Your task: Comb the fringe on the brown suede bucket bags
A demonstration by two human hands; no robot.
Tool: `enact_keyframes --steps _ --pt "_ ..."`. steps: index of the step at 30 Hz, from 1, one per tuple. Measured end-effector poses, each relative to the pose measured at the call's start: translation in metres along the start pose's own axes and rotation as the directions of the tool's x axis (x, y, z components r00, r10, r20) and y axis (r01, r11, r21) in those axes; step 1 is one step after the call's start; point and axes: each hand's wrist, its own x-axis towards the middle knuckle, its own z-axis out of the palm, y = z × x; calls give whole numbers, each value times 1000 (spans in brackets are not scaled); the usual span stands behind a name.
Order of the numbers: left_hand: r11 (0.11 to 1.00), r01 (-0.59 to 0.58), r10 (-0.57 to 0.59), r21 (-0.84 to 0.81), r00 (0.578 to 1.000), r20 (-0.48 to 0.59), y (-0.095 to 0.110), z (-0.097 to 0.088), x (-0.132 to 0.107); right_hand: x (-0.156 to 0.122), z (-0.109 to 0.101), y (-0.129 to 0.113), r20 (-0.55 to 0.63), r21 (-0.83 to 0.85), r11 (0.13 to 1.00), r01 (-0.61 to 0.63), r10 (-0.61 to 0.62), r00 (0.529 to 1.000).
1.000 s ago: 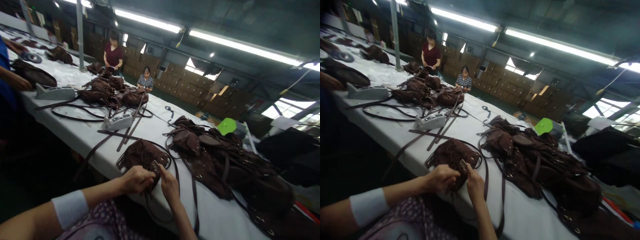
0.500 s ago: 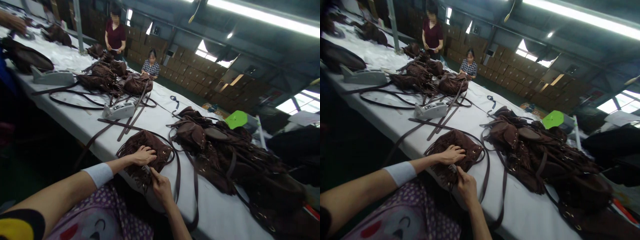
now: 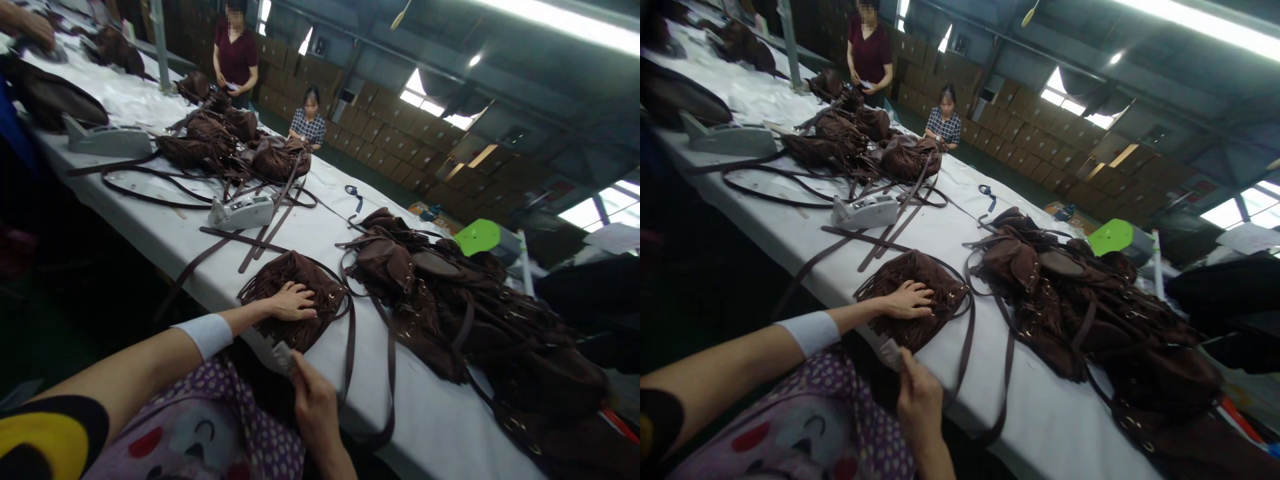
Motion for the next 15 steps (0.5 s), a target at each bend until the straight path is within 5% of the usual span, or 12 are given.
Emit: enact_keyframes --steps 3,7,9,11,15 --pt "992 44 -66 -115 979 -195 -4 -21 -19 7 -26 27 -109 2 992 -122 122 987" --pt "952 236 -299 -196 854 -426 -17 -31 -84 3 -30 43 -118 -32 992 -119 115 986" --pt "907 389 -419 -161 803 -424 -17 -21 -117 8 -24 39 -136 -55 993 -107 99 986" --pt "884 463 -444 -56 798 -408 -11 -6 -135 21 -17 29 -164 -89 991 -95 80 983" --pt "836 543 -490 78 803 -338 5 22 -133 53 -8 4 -183 -185 977 -105 71 981"
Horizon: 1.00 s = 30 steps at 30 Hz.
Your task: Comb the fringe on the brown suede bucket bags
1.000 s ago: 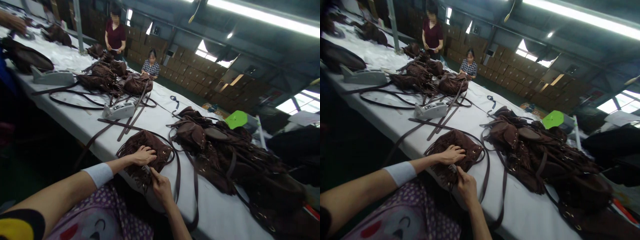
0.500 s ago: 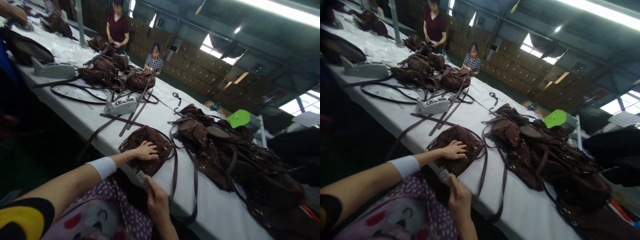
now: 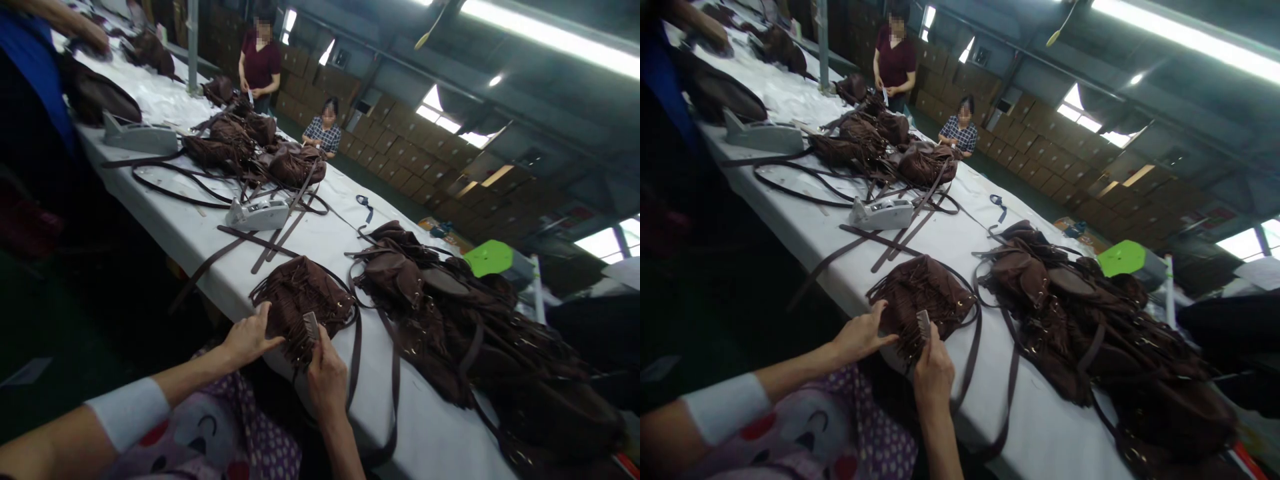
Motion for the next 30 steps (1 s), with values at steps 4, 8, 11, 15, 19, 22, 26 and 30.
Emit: enact_keyframes --steps 4,8,11,15,19,22,26,30 --pt "969 -31 47 -245 997 57 8 14 5 17 6 -16 26 -98 995 4 -1 1000" --pt "873 -13 48 -488 997 60 2 12 8 29 5 -20 75 -177 984 1 13 997" --pt "844 -6 67 -536 993 94 2 1 8 38 4 -24 91 -269 963 16 8 996" --pt "862 -68 123 -502 989 77 11 -26 15 39 14 -36 157 -354 916 187 -138 978" --pt "870 -293 355 -396 930 91 25 -64 32 29 29 -43 178 -265 941 212 -168 970" --pt "802 -450 508 -392 860 52 35 -83 56 26 31 -40 196 -134 976 173 -145 970" --pt "684 -693 729 -227 661 177 36 -66 85 21 20 -42 267 94 981 169 -188 945" --pt "681 -731 698 45 666 264 24 -25 94 -1 12 -55 397 242 954 175 -263 879"
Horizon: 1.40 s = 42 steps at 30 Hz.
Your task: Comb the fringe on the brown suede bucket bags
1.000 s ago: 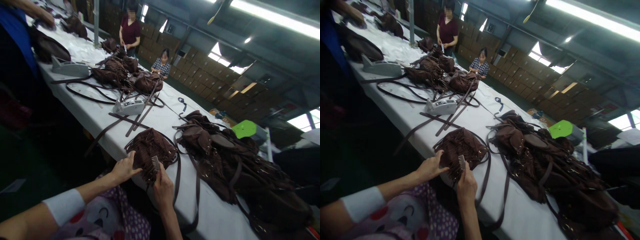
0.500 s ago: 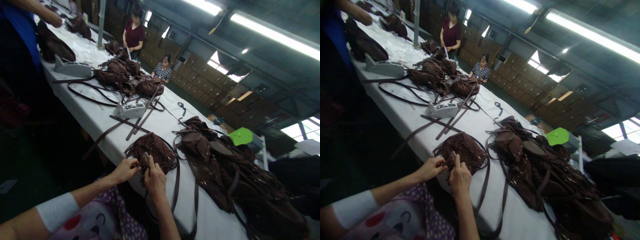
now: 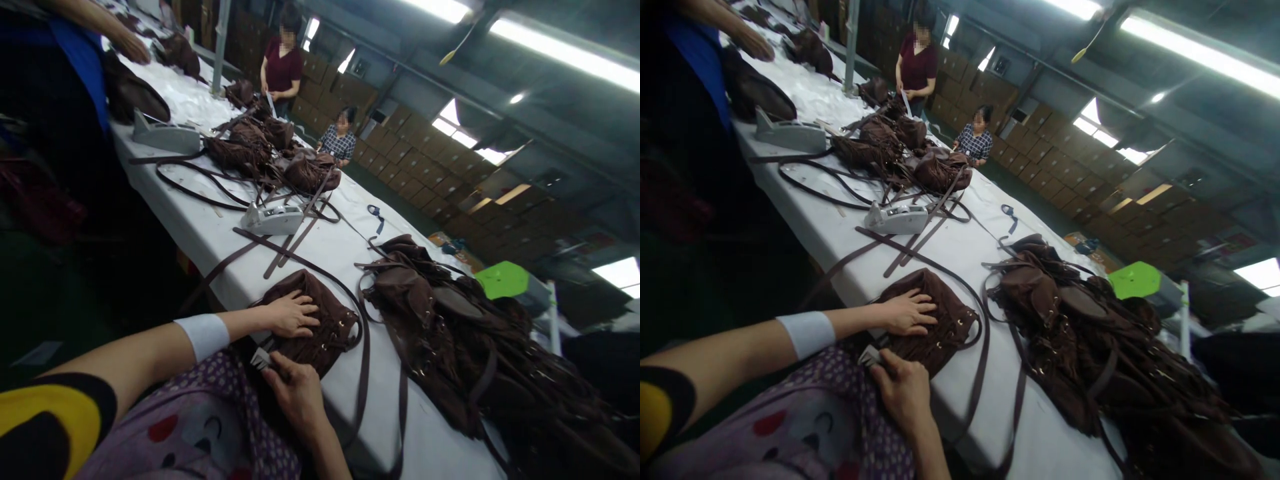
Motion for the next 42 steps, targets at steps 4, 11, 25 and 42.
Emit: enact_keyframes --steps 4,11,25,42 --pt "996 17 -17 85 1000 -1 -4 16 1 -18 13 -13 28 143 989 -43 39 999" --pt "993 -100 90 -57 983 -160 21 -5 -8 -29 7 0 -72 271 959 -81 104 992" --pt "986 -100 77 -135 983 -165 37 55 -7 -39 4 -39 -1 429 903 -13 15 1000" --pt "225 297 -749 -928 662 31 64 96 -143 -3 -2 24 -271 -81 986 -142 116 956"
